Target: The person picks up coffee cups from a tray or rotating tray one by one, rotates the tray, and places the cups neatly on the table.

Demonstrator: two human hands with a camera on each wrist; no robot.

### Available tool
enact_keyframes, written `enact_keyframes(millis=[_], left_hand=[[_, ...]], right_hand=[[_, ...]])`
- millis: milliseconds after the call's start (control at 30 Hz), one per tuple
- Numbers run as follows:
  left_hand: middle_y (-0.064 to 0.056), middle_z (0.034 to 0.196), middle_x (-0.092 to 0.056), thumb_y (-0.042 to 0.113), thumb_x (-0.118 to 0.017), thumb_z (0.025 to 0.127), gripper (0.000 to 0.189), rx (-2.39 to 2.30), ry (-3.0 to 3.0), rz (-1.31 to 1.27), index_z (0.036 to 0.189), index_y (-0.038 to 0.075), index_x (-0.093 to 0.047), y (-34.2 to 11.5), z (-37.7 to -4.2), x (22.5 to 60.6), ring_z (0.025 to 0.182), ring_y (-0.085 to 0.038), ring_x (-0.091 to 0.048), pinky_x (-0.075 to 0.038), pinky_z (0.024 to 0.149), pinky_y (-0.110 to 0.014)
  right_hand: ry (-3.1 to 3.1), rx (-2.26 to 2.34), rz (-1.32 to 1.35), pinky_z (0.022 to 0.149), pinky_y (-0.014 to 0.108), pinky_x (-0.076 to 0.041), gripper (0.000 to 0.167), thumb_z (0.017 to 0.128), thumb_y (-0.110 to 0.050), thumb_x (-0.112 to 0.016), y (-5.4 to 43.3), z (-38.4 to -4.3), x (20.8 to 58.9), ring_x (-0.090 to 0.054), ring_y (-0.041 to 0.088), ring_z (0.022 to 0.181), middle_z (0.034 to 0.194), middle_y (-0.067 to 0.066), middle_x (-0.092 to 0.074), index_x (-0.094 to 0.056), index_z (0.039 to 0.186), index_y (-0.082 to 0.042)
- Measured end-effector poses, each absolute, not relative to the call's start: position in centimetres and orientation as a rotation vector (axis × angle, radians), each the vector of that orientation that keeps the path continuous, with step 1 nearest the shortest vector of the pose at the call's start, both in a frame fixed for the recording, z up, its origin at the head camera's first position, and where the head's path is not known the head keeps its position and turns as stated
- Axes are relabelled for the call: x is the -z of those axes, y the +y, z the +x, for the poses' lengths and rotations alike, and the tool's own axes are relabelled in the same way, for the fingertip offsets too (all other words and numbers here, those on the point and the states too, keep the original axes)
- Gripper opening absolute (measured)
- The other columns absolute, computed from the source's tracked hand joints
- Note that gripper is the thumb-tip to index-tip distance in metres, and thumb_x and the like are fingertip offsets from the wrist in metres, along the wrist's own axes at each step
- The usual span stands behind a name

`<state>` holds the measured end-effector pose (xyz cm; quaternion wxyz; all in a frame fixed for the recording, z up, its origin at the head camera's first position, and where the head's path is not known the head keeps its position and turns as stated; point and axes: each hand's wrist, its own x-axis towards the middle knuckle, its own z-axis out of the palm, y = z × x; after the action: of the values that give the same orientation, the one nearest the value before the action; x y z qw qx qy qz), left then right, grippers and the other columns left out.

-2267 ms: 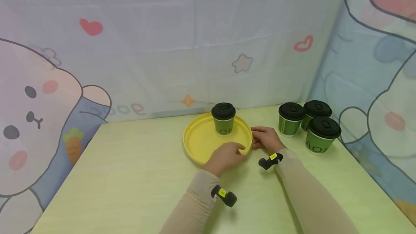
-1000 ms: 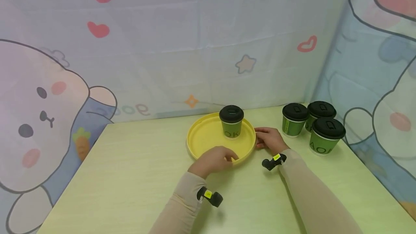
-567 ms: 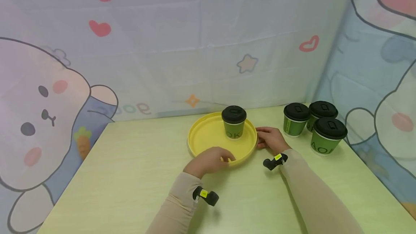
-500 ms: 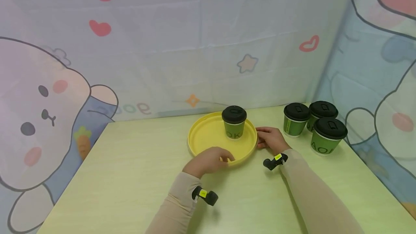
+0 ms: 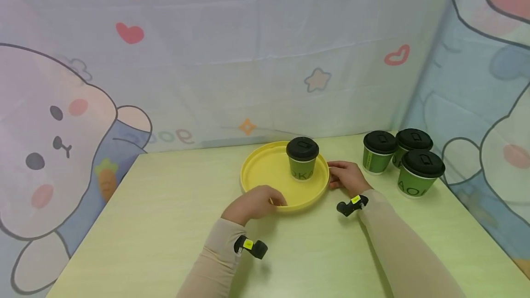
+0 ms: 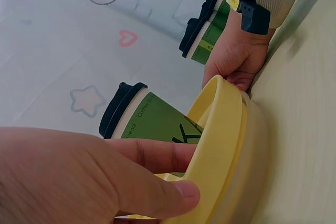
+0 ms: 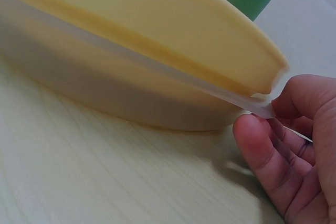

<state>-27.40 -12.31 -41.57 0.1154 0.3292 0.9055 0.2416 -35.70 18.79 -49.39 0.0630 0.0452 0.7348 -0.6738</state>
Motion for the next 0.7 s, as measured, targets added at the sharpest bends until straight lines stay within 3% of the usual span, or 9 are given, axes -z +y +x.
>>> enact_keyframes(millis=[467,600,700], left_hand=[[0.009,0.097,-0.072,0.001,-0.064,0.091,0.025,-0.769,2.654,0.860,0.098,0.019,-0.079,-13.3,-27.6,41.7,0.087,-0.012,-0.059,-0.050,0.080,-0.032],[0.005,0.103,-0.072,0.007,-0.066,0.093,0.019,-0.868,2.655,0.820,0.105,0.016,-0.078,-14.2,-28.1,41.4,0.092,-0.014,-0.061,-0.051,0.083,-0.033],[-0.002,0.114,-0.070,0.013,-0.065,0.096,0.022,-0.984,2.768,0.745,0.115,0.012,-0.075,-15.1,-28.8,40.8,0.104,-0.023,-0.062,-0.051,0.090,-0.041]], right_hand=[[2.217,2.055,0.140,0.063,0.026,-0.057,0.042,0.101,-0.013,-0.055,19.0,-35.9,49.5,-0.063,0.012,0.069,0.092,0.006,-0.067,-0.055,0.141,0.003],[2.206,2.070,0.146,0.063,0.025,-0.057,0.042,0.101,-0.012,-0.056,18.9,-35.8,49.4,-0.062,0.011,0.068,0.091,0.005,-0.067,-0.055,0.140,0.003],[2.202,2.071,0.137,0.064,0.025,-0.057,0.042,0.101,-0.013,-0.056,18.8,-35.9,49.5,-0.063,0.011,0.068,0.092,0.005,-0.068,-0.055,0.140,0.003]])
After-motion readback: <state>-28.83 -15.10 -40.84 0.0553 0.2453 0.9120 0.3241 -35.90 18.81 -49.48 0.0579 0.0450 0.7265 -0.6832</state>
